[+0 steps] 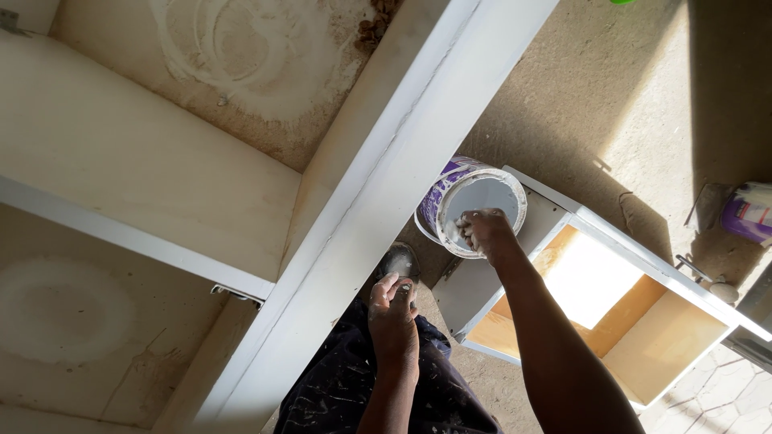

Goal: Applying white filler to the joints and edges of white wooden furniture components using fingers and a rag.

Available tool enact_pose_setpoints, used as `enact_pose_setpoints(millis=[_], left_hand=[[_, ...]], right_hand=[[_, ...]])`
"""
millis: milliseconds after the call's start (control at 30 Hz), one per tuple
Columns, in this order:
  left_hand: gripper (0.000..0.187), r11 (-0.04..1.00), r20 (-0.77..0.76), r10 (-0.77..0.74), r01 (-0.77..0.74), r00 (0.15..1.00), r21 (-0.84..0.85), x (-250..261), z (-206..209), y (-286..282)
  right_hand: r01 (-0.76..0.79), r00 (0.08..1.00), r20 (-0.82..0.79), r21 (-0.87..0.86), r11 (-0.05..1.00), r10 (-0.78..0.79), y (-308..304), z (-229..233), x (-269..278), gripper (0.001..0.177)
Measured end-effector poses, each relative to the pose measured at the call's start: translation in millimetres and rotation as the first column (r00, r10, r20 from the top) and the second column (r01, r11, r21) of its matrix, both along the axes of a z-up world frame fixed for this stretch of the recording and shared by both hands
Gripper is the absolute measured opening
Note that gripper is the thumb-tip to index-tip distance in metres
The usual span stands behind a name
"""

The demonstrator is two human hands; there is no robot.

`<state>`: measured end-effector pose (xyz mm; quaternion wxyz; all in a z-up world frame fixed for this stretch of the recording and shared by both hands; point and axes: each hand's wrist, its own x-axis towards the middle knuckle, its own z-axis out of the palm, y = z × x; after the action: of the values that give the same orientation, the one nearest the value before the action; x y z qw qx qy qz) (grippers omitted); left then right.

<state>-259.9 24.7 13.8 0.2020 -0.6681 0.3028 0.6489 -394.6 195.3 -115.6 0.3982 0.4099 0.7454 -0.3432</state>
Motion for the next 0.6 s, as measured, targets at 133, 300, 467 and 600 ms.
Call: enact_pose_setpoints(millis=[133,300,467,600], left_hand=[[0.050,1.000,-0.001,0.021,-0.021,1.000,0.017,0.4,1.5,-5.3],[0.049,0.999,0.024,0.018,-0.019,1.000,0.028,-3.4,7.2,-10.5],[0.049,0.999,-0.005,0.035,-0.035,0.999,0.008,5.4,-5.0,-5.8],[0.048,0.999,-0.006,0.042,-0.042,0.999,0.025,0.6,1.8,-11.6]], right_hand=[[0.125,0.973,0.206,-0.076,0.989,-0.107,0.2,14.2,-1.1,0.017],[0.381,0.897,0.298,-0.149,0.913,-0.326,16.1,9.4,5.6,0.007],[0.360,0.931,0.053,0.043,0.932,-0.362,1.5,3.2,11.4,0.021],[0.055,0.997,-0.043,-0.024,0.998,-0.056,-7.2,19.5,16.2,0.036]])
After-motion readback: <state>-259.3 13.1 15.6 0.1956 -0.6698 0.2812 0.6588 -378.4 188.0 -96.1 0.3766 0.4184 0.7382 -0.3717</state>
